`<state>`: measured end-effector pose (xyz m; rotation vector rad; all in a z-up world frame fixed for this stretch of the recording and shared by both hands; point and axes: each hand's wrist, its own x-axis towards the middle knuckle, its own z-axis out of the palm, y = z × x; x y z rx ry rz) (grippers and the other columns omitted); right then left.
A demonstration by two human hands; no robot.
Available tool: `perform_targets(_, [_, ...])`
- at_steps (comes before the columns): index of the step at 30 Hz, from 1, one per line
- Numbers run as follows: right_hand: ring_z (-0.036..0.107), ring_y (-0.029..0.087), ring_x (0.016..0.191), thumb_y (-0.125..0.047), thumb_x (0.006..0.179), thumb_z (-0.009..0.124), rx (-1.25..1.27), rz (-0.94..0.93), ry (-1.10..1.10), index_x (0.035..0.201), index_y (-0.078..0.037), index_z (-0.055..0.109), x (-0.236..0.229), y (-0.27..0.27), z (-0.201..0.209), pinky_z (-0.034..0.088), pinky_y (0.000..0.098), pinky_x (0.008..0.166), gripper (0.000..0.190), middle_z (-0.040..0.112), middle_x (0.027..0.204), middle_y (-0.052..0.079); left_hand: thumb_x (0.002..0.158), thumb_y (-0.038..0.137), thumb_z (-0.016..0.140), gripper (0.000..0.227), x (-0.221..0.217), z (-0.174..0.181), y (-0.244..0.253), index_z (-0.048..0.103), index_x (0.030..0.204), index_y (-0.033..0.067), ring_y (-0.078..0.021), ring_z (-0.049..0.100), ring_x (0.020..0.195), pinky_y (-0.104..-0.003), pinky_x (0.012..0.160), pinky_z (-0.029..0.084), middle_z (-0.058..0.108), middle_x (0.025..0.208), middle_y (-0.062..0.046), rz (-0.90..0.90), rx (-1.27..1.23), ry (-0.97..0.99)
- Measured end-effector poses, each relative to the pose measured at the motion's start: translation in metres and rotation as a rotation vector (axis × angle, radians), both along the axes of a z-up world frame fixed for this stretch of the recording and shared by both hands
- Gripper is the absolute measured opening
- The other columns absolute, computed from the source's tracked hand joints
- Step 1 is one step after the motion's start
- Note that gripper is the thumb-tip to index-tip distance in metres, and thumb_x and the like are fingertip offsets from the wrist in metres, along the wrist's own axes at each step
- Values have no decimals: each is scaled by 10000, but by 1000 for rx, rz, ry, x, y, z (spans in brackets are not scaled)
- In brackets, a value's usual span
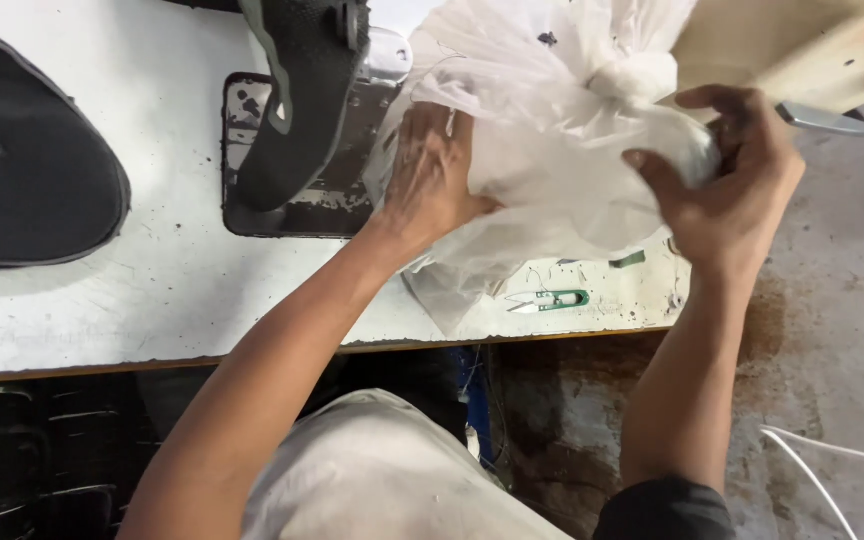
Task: The person assembles black slipper-like footwear by inserting white insoles into the uppers. They repeatedly pick up slipper uppers from a stack, insert an insole, and place the assembled slipper onto a sewing machine table. The person also handles a plastic bag containing insoles and stacks finished slippers on the table.
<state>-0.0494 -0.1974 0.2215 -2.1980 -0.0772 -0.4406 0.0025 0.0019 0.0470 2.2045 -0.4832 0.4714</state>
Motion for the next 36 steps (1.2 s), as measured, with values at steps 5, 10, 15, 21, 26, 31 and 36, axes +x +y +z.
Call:
perform_targets(5, [664,262,890,-104,674,913,-1024,-51,-734,947,8,731,-19,4,-15,546,413,723,346,725,959,167,771,329,930,1053,-30,-26,-50,285,1469,-125,-472,515,1289,-575,1185,366,527,1328,-333,-250,-249,-186])
perform_targets(10, [705,232,1119,-43,956,751,-558,462,-234,1085,-48,758,-30,7,-55,634,422,884,130,734,1160,123,842,111,735,656,-81,-20,-106,413,1366,-117,-408,568,1241,-500,1050,473,568,1305,-315,-330,-294,124])
perform_targets(15, [619,371,1291,-190,925,791,-610,631,-2,1325,-38,692,4,-8,-106,577,510,999,439,588,1513,224,937,-12,588,181,-116,-33,-106,681,1090,-39,-331,719,1078,-434,972,578,740,1105,-225,-507,-24,522])
perform_targets(21, [511,472,1348,-164,727,913,-798,244,-70,1381,10,598,-13,-21,-114,429,585,1120,747,494,1498,283,962,-60,618,337,-123,-30,-34,642,1276,62,-331,678,1169,-443,1052,563,708,1201,-187,-113,-472,-141])
perform_targets(26, [490,417,1443,-19,751,891,-682,239,-25,1496,-84,550,-10,-44,-154,430,517,1217,822,521,1564,202,842,250,859,737,-44,-46,5,508,1414,-55,-439,473,1375,-531,1184,376,487,1464,-304,118,17,-64])
perform_targets(31, [493,420,1435,58,738,797,-552,173,-182,1507,-69,502,-35,-41,-194,422,503,1227,834,514,1545,212,729,600,886,1087,-21,-35,-18,433,1471,-53,-540,289,1437,-683,1160,236,338,1537,-337,72,146,129])
perform_targets(36, [520,457,1342,118,673,723,-524,-85,-146,1421,-33,560,-61,-36,-190,423,533,1107,780,572,1450,276,561,849,841,1340,-29,-33,-36,410,1471,-34,-590,155,1428,-828,1068,74,236,1554,-352,1,244,158])
